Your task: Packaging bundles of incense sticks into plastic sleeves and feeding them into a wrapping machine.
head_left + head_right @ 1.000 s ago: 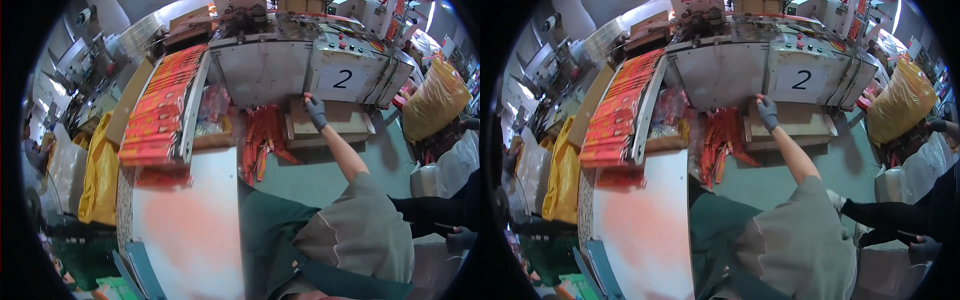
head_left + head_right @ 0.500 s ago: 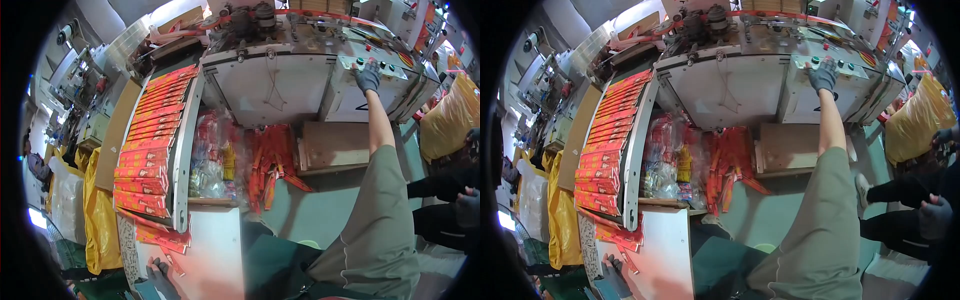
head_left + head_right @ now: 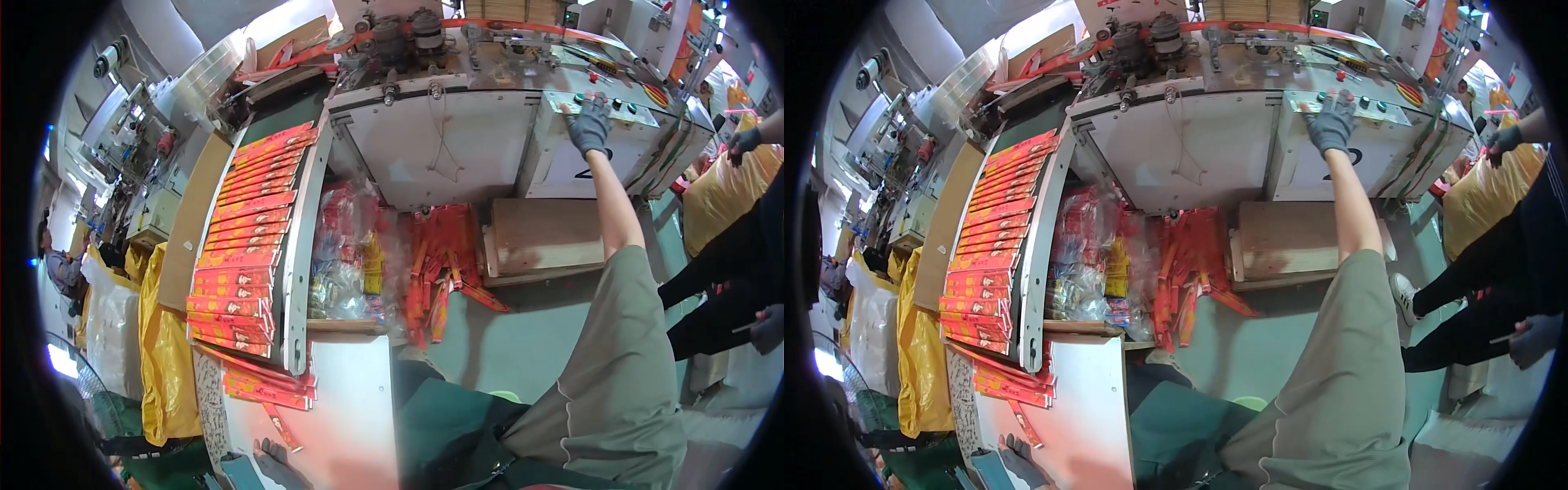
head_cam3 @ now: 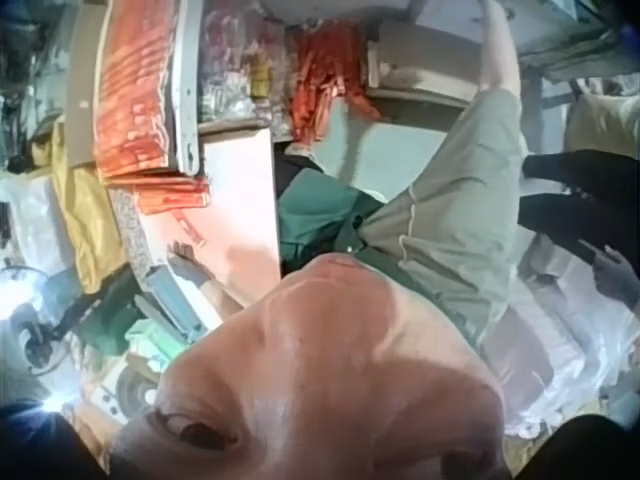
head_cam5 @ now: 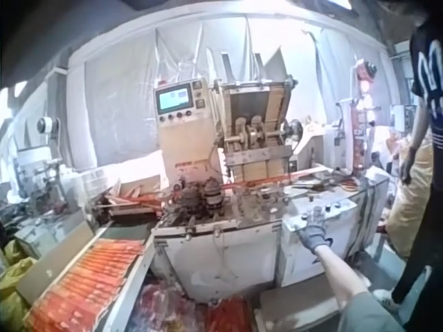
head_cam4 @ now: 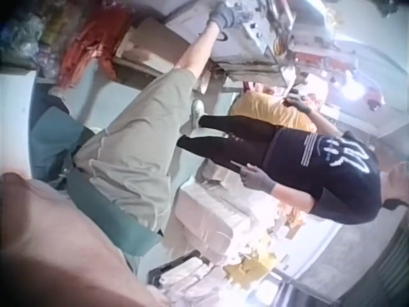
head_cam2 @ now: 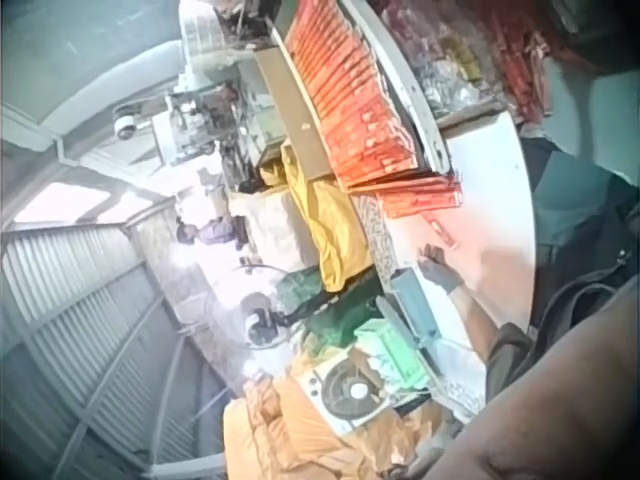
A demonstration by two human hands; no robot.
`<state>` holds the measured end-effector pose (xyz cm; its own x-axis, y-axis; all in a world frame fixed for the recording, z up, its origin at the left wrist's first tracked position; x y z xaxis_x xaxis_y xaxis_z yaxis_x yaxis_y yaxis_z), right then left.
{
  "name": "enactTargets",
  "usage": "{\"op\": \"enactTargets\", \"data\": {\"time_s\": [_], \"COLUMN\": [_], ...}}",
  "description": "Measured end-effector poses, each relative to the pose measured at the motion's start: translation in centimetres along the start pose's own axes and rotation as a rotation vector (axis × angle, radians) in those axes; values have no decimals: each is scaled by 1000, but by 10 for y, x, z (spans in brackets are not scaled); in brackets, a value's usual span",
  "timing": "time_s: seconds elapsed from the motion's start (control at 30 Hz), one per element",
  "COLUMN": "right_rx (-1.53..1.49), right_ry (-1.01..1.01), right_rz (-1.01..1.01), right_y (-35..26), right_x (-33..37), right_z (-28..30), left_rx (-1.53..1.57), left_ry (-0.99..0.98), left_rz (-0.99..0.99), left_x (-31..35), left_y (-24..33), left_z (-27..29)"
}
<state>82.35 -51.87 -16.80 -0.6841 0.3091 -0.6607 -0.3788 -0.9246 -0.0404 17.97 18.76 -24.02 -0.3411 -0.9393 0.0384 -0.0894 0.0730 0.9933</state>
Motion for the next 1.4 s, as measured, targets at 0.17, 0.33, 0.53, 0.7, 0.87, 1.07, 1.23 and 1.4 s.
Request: {"op": "enactTargets", "data": {"time_s": [0.17, 0.33, 0.53, 0.7, 0.87, 1.07, 1.23, 1.4], "right_rx": [-492, -782, -835, -1103, -1319, -1263, -1085, -1040], "right_ry": [246, 101, 147, 10, -268, -255, -303, -191], "right_rz": [482, 1036, 1310, 1193, 964, 824, 946, 852], "right_y": [-89, -166, -186, -253, -369, -509, -559, -602], "right_x": [79, 223, 259, 264, 253, 190, 144, 14], "right_z": [85, 239, 323, 339, 290, 250, 217, 170], "left_rx": [-66, -122, -303, -332, -550, -631, -697, -873], "left_ry": [120, 47, -27, 63, 42, -516, -753, -788], "left_rz": [-45, -203, -341, -378, -586, -902, -970, -776], "left_x": [10, 13, 31, 29, 15, -59, -104, -158], "left_y": [-19, -42, -21, -17, 50, 149, 127, 71], "left_z": [15, 60, 16, 51, -6, -224, -398, -497]}}
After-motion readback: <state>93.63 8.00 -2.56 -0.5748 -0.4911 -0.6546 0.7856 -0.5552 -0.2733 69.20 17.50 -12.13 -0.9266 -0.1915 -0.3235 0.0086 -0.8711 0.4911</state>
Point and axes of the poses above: each hand's wrist, its own x-axis away from the middle knuckle, its own z-axis out of the back of the hand, y = z × x, the point moved 5 cm from there along -x, towards the middle knuckle, and after that the axes turned 8 degrees about x, right-handed, at the moved point
